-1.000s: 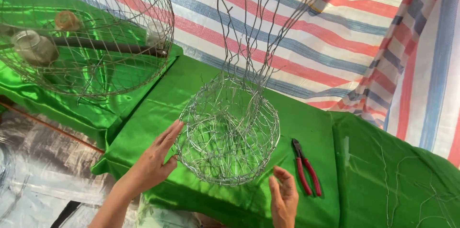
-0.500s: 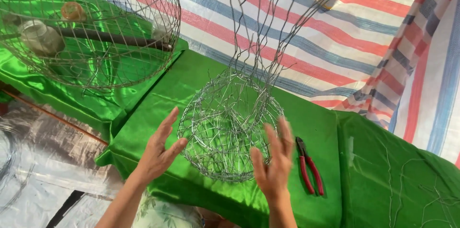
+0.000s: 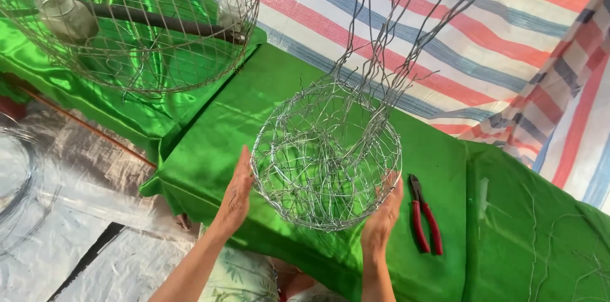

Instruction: Manually weaving and shaping a wire mesh structure to create a cage-like object.

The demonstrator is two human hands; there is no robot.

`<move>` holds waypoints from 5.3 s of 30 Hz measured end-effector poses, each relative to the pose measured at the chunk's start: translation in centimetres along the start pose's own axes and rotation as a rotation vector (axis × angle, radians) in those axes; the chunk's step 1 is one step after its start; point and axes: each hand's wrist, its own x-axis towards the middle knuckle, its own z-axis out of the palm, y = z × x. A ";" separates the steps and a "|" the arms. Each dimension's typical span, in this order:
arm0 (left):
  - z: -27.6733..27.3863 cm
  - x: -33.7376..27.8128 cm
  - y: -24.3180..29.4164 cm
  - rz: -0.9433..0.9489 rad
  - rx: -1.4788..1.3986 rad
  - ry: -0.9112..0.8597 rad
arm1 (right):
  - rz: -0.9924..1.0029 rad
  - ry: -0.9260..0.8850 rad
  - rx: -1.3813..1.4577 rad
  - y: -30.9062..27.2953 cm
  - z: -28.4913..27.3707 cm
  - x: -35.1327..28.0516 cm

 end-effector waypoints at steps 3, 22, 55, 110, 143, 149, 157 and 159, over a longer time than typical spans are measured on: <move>-0.2 -0.4 -0.9 -0.076 -0.054 -0.104 | -0.121 -0.091 -0.010 3.5 -1.0 0.6; 6.9 4.1 5.9 -0.054 0.050 0.107 | -0.012 -0.309 0.241 4.2 0.0 8.0; 13.0 4.2 4.0 0.986 0.922 0.505 | 0.148 -0.111 0.296 8.8 -0.5 8.9; 2.8 2.0 -4.3 0.678 0.319 0.189 | -1.645 -0.518 -1.109 -11.2 10.7 1.0; 2.9 1.2 -4.7 0.699 0.532 0.214 | -1.005 -0.284 -0.308 -7.6 3.2 -0.8; 3.5 0.2 -3.3 0.593 0.538 0.347 | -0.325 -0.033 0.011 -1.3 0.8 0.0; 4.9 -0.1 1.6 0.854 0.593 0.408 | -0.068 -0.015 0.238 2.8 2.0 4.4; 5.5 0.1 2.1 0.941 0.542 0.385 | 0.052 0.039 0.238 3.3 2.0 5.3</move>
